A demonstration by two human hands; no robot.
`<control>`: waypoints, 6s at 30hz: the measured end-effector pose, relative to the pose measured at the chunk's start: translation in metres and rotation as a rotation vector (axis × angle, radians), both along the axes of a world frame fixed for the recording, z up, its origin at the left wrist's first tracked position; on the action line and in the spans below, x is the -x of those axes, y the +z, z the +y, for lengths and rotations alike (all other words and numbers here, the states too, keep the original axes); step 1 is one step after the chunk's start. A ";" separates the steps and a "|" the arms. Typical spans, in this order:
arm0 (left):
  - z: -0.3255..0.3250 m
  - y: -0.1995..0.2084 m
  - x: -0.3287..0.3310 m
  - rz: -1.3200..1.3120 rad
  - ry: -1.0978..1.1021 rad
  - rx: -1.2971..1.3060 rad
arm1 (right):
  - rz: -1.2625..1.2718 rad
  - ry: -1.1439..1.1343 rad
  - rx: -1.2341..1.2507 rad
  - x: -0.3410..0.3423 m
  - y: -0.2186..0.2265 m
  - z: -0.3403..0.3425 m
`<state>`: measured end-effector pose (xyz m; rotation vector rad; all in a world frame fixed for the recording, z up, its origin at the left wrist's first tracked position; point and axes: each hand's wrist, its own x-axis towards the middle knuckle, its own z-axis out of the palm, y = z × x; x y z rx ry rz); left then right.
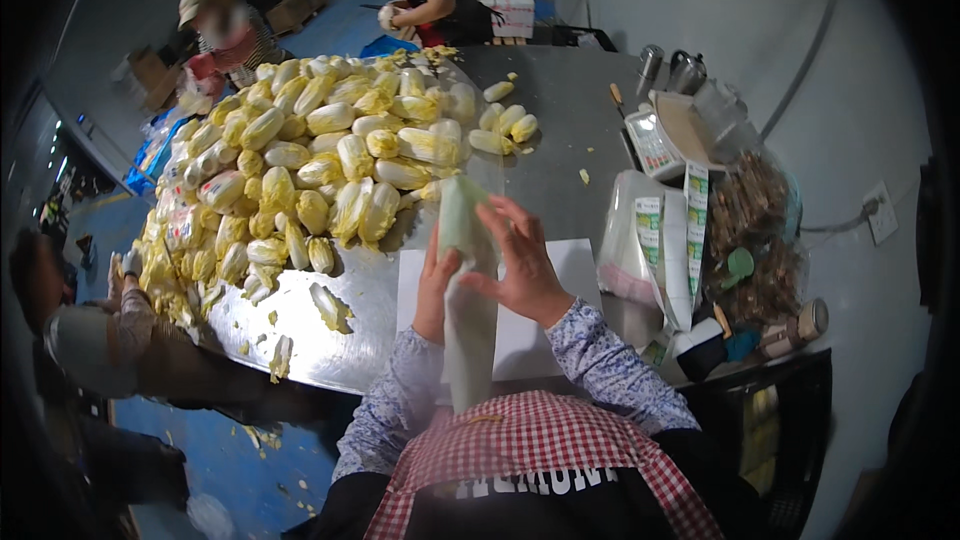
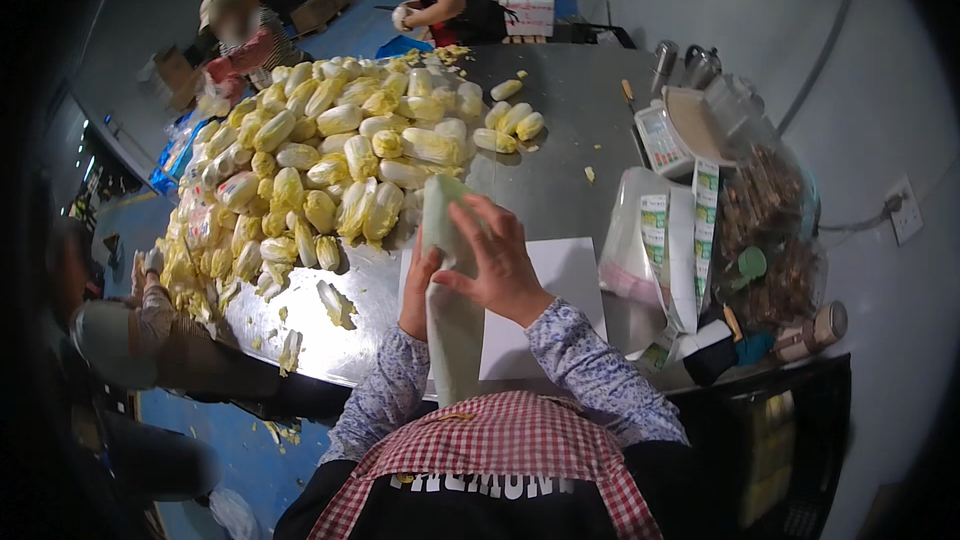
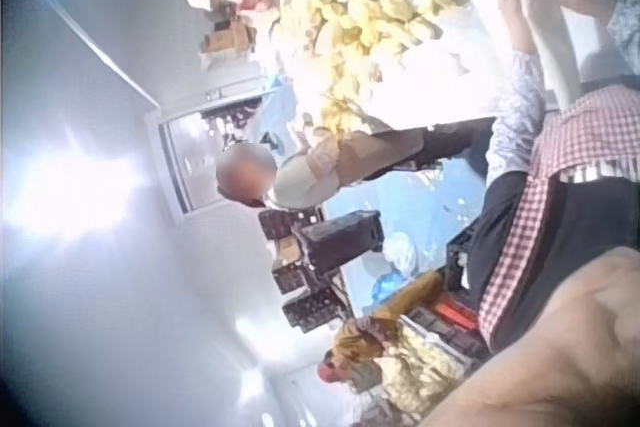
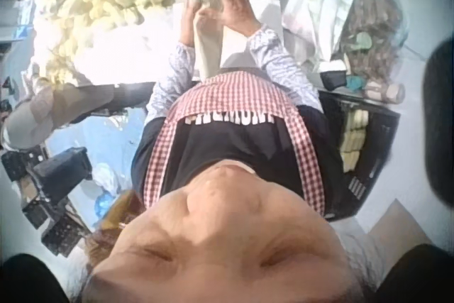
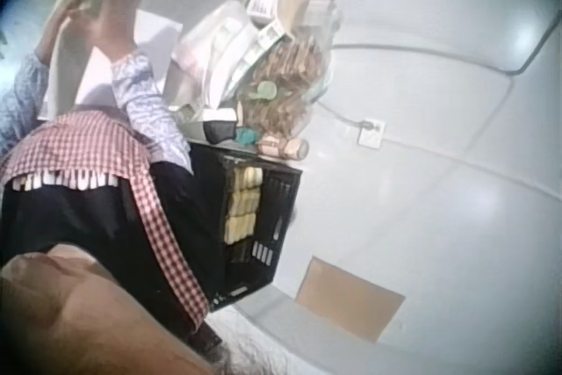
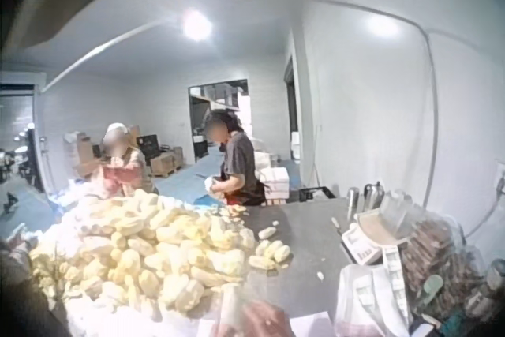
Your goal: The person places napa cabbage pieces into plastic bags, seals them, and places the finished packages into a black crate. The person repeats this process continuously.
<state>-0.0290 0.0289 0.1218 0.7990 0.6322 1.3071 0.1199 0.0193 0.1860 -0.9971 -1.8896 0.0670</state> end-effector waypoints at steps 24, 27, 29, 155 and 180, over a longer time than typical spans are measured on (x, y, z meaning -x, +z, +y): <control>-0.015 0.049 -0.011 -0.146 -0.060 0.232 | 0.086 0.551 0.027 0.013 -0.010 -0.059; -0.029 0.074 -0.013 -0.284 -0.115 0.380 | -0.078 0.630 0.560 0.012 0.003 -0.086; -0.037 0.089 -0.018 -0.224 -0.074 0.347 | 0.018 0.567 0.374 0.027 -0.014 -0.105; -0.011 -0.133 -0.021 0.760 -0.207 -0.126 | 0.078 0.016 0.592 -0.023 -0.102 -0.024; -0.016 -0.120 -0.021 1.050 -0.321 -0.425 | 0.295 -0.258 1.067 -0.140 -0.212 -0.001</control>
